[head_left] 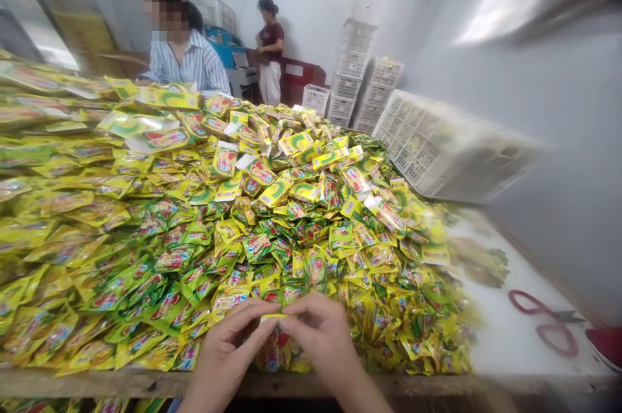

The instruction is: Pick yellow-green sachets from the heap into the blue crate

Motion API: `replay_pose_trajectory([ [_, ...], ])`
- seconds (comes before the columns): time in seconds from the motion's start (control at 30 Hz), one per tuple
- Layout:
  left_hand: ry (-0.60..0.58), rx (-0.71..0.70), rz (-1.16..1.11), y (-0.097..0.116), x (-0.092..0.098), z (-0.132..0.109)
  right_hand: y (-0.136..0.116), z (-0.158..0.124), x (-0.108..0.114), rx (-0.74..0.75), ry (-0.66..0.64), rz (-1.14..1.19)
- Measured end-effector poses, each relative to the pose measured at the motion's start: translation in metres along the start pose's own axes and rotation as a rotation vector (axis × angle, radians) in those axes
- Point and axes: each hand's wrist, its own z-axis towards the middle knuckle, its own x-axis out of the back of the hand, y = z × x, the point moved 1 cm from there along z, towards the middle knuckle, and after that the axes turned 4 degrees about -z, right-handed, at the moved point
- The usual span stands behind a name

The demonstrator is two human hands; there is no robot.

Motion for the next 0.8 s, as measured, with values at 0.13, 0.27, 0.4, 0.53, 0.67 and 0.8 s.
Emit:
replay_pose_trajectory([
  [0.13, -0.055, -0.045, 0.002, 0.002, 0.003, 0.007, -0.002, 0.006, 0.000, -0.052, -0.022, 0.036],
  [0.27, -0.126, -0.025, -0.007, 0.004, 0.005, 0.012, -0.008, 0.010, 0.001, -0.014, -0.067, -0.052],
  [0.4, -0.079, -0.159, 0.106, -0.004, 0.011, 0.004, -0.009, 0.001, 0.001, 0.183, -0.057, -0.127],
  [0.53, -0.086, -0.358, 0.248, -0.016, 0.012, -0.010, -0.004, -0.021, 0.004, 0.387, -0.057, -0.301],
  [0.67, -0.085, -0.451, 0.204, -0.017, -0.008, -0.017, -0.010, -0.033, 0.019, 0.472, -0.194, -0.494],
  [0.8, -0.099, -0.358, 0.114, -0.008, -0.020, -0.017, -0.022, -0.004, 0.038, 0.401, -0.239, -0.569],
])
